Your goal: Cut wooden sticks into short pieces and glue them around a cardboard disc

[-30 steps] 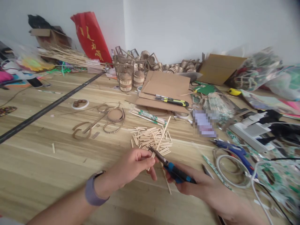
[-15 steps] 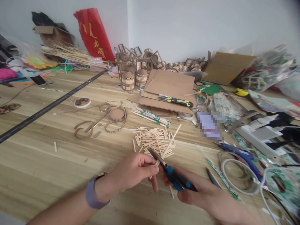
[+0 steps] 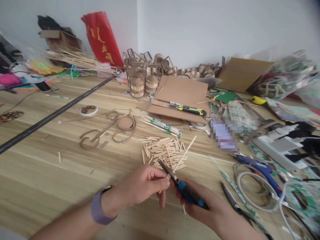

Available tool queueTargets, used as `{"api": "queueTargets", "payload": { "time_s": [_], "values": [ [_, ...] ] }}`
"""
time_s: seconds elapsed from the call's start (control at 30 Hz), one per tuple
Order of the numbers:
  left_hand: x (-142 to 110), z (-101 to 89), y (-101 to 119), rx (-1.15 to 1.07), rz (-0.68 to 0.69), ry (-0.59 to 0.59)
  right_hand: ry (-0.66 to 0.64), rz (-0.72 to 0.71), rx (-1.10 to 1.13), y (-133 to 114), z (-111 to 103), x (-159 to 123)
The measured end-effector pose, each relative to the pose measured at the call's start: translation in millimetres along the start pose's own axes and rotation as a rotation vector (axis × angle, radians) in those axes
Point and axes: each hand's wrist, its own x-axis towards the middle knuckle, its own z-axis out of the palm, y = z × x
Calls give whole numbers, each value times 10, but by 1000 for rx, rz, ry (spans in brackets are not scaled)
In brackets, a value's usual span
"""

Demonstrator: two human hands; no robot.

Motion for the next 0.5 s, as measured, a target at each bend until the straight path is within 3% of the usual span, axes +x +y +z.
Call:
{"api": "queueTargets", "payload": {
  "time_s": [0.27, 0.4, 0.5],
  "values": [
    [-22, -17, 35, 77, -13, 12, 148, -58, -97, -28, 100, -20],
    [-34, -20, 23, 94, -36, 4, 157, -30, -112, -38, 121, -25],
    [-48, -17, 29, 127, -25, 11, 133, -6, -4, -47, 99, -32]
  ]
}}
